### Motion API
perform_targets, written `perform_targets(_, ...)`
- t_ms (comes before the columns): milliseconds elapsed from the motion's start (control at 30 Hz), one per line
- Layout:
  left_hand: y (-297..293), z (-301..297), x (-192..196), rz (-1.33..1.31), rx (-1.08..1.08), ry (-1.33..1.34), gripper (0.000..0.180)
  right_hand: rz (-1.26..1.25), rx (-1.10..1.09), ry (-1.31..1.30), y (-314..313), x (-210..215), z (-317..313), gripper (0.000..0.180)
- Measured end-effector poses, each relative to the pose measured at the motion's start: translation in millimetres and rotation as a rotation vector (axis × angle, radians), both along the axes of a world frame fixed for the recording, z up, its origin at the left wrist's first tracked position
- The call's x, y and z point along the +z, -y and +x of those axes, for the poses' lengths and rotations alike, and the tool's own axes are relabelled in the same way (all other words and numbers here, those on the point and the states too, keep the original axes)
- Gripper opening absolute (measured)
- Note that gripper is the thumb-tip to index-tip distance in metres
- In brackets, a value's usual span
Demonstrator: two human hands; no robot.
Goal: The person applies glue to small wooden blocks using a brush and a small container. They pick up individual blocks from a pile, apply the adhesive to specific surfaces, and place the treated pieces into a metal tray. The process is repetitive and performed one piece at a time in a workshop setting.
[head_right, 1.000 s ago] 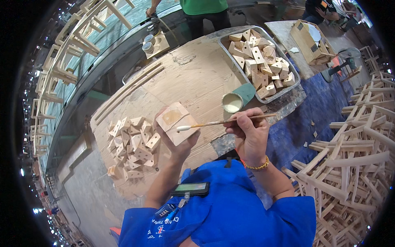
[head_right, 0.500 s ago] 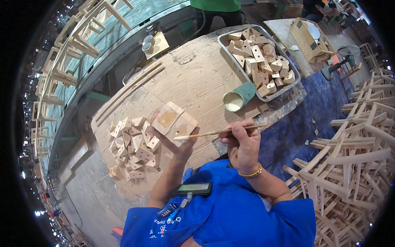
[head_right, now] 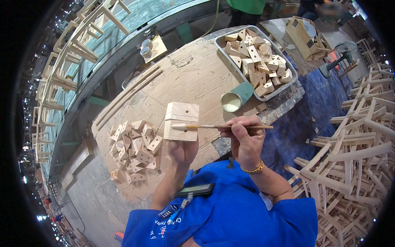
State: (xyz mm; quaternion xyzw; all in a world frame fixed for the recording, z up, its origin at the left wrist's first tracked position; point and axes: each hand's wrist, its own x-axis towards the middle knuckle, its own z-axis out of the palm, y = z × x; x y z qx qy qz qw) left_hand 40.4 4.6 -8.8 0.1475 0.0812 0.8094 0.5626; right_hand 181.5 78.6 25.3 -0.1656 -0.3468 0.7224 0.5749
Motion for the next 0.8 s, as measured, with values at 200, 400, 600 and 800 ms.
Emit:
perform_targets(200, 3, -3, -1, 0.019, -0.001, -0.026, 0.06, -0.15, 0.087, -0.116, 5, -2, 3, 0.007)
perform_targets(400, 8, -6, -12, 0.033, -0.027, -0.154, 0.082, -0.199, 0.023, -0.078, -11, 14, 8, 0.007)
perform_targets(600, 3, 1, 5, -0.024, -0.058, -0.133, 0.095, -0.003, 0.017, -0.116, -14, 1, 4, 0.005)
perform_targets(800, 3, -5, 5, -0.003, -0.033, -0.179, 0.094, 0.066, 0.123, -0.16, -8, -5, 10, 0.013)
